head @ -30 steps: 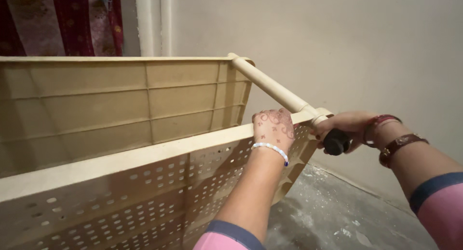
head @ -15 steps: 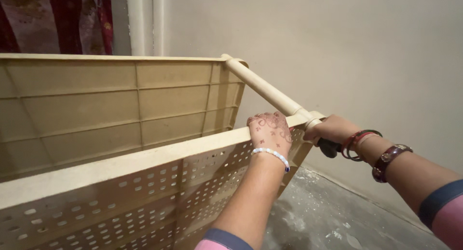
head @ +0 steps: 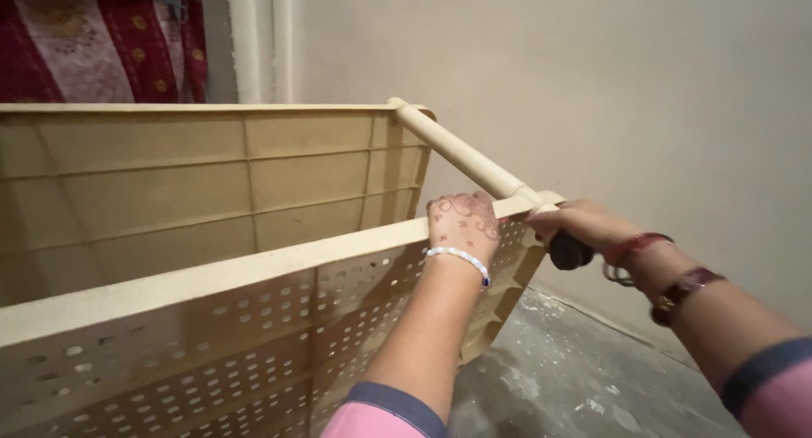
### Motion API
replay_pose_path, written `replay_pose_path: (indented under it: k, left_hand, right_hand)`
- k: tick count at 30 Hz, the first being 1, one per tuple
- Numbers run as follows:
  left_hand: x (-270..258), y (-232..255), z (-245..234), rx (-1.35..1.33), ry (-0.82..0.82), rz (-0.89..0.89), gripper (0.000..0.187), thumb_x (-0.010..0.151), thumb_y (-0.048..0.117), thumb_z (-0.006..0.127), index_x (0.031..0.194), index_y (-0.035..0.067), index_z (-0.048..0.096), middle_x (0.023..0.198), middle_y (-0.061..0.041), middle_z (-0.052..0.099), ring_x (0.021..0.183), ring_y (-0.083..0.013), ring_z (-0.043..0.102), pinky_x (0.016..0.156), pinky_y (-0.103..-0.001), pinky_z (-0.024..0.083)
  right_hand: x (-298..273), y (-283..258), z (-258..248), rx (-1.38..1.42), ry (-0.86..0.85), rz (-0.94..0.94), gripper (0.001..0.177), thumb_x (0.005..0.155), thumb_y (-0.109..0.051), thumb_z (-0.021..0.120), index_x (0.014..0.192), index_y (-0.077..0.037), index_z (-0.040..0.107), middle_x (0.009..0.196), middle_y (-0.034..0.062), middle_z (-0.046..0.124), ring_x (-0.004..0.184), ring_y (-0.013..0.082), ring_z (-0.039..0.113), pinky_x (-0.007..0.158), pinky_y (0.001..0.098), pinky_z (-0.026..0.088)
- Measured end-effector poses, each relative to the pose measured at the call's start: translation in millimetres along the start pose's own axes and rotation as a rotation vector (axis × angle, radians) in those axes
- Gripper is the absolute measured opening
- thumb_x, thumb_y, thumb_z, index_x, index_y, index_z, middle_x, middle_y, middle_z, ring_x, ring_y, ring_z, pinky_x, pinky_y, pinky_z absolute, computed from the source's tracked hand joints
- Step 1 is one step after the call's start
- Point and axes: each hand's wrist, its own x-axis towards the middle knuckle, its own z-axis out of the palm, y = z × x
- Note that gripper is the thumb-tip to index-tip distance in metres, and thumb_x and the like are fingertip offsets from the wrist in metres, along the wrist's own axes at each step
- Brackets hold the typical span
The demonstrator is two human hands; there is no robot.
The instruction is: The person attaches caster wheels to the underside of a beige plastic laundry basket. They insert each wheel into a socket and press it until it locks, repeating the process for multiple wheels.
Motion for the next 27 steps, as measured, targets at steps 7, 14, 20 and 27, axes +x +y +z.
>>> replay_pose_path:
  k: [7, 14, 20, 27]
  left_hand:
    - [-5.8, 6.5, -11.4, 0.034, -0.026, -0.019, 0.038, 0.098, 0.05, 0.056, 0.1, 0.014, 0.069, 0.089, -0.006, 0.073, 0.091, -0.0255, 0.071, 0.077, -0.042, 0.05]
    - [-4.1, 10.4, -8.5, 0.08, -0.028, -0.06, 0.032, 0.099, 0.044, 0.056, 0.107, 0.015, 0.067, 0.097, -0.007, 0.072, 0.095, -0.0266, 0.069, 0.084, -0.046, 0.047]
    - [-1.2, 12.2, -4.7, 0.07, -0.11, -0.068, 0.038, 0.099, 0.048, 0.054, 0.111, 0.015, 0.067, 0.102, -0.008, 0.071, 0.101, -0.0283, 0.066, 0.087, -0.047, 0.045]
    - [0.8, 8.8, -1.8, 0.063, -0.09, -0.052, 0.038, 0.1, 0.048, 0.054, 0.108, 0.014, 0.068, 0.098, -0.007, 0.072, 0.097, -0.0256, 0.069, 0.083, -0.045, 0.047]
  right_hand:
    - [2.5, -2.6, -20.3, 0.119, -0.273, 0.212, 0.05, 0.079, -0.037, 0.075, 0.116, -0.004, 0.068, 0.092, 0.0076, 0.074, 0.078, 0.0152, 0.07, 0.065, 0.0326, 0.057]
    - [27.0, -2.6, -10.6, -0.478, -0.071, 0.097, 0.043, 0.078, -0.047, 0.074, 0.082, -0.004, 0.077, 0.074, 0.013, 0.072, 0.066, 0.0257, 0.067, 0.058, 0.0383, 0.05]
    - [18.4, -15.0, 1.8, -0.696, 0.035, 0.09, 0.038, 0.072, -0.043, 0.074, 0.079, -0.006, 0.081, 0.074, 0.0081, 0.078, 0.069, 0.0204, 0.074, 0.062, 0.033, 0.055]
    - [-16.1, -37.9, 16.6, -0.894, 0.196, 0.176, 0.04, 0.077, -0.053, 0.07, 0.089, -0.016, 0.079, 0.079, 0.0048, 0.076, 0.077, 0.0206, 0.074, 0.069, 0.0351, 0.053]
